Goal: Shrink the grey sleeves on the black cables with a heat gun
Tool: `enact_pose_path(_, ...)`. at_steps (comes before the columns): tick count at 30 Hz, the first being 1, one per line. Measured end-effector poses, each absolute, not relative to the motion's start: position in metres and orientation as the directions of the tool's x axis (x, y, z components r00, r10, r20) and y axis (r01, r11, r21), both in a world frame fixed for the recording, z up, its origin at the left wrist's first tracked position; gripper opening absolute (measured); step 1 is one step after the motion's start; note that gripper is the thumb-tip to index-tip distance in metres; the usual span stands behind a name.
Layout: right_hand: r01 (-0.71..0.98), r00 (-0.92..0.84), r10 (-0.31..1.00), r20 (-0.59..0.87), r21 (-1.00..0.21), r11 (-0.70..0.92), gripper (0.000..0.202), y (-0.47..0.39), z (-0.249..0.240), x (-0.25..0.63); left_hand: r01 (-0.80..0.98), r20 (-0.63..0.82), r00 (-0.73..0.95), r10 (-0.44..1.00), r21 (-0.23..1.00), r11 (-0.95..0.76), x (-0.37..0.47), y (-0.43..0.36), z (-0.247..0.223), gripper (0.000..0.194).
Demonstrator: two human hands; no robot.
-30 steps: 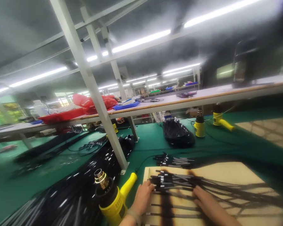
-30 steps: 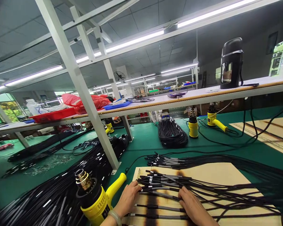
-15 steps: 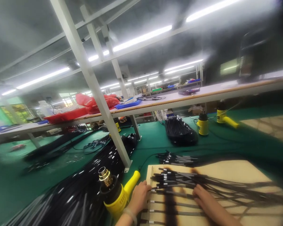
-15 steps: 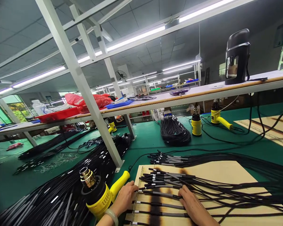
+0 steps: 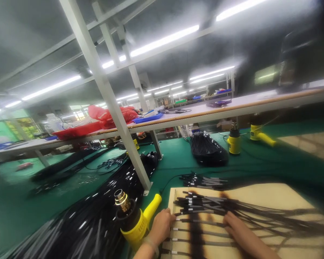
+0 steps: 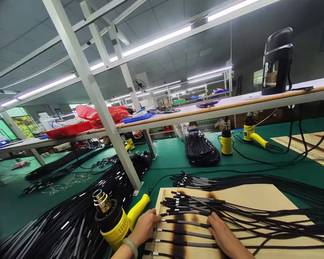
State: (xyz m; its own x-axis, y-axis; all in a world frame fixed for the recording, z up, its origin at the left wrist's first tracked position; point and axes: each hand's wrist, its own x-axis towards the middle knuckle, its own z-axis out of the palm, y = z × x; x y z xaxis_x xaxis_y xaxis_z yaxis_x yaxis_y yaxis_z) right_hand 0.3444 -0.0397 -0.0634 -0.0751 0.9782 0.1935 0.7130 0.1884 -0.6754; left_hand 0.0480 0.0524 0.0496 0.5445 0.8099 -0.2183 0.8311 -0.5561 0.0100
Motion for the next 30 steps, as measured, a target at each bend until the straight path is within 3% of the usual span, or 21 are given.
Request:
enact_pose_path(10,0.788,-0.032,0.989,0.144,-0.605,0.113,0.018,-0.049,-0.062,0.368,0.797,-0.099,0.592,0.8,-0.075,-0.599,0.048,0.053,0.042,0.029)
enact_pose_path(21,0.767,-0.002,0.974,0.225,-0.625,0.146,0.018,-0.054,-0.063,0.373,0.816,-0.097,0.568,0.817,-0.059,-0.574,0.053,0.05,0.045,0.029)
enact_pose_path(30,0.846,0.035,0.952,0.304,-0.515,0.134,0.025,-0.046,-0.059,0.376,0.831,-0.073,0.555,0.829,0.0,-0.556,0.048,0.049,0.046,0.038)
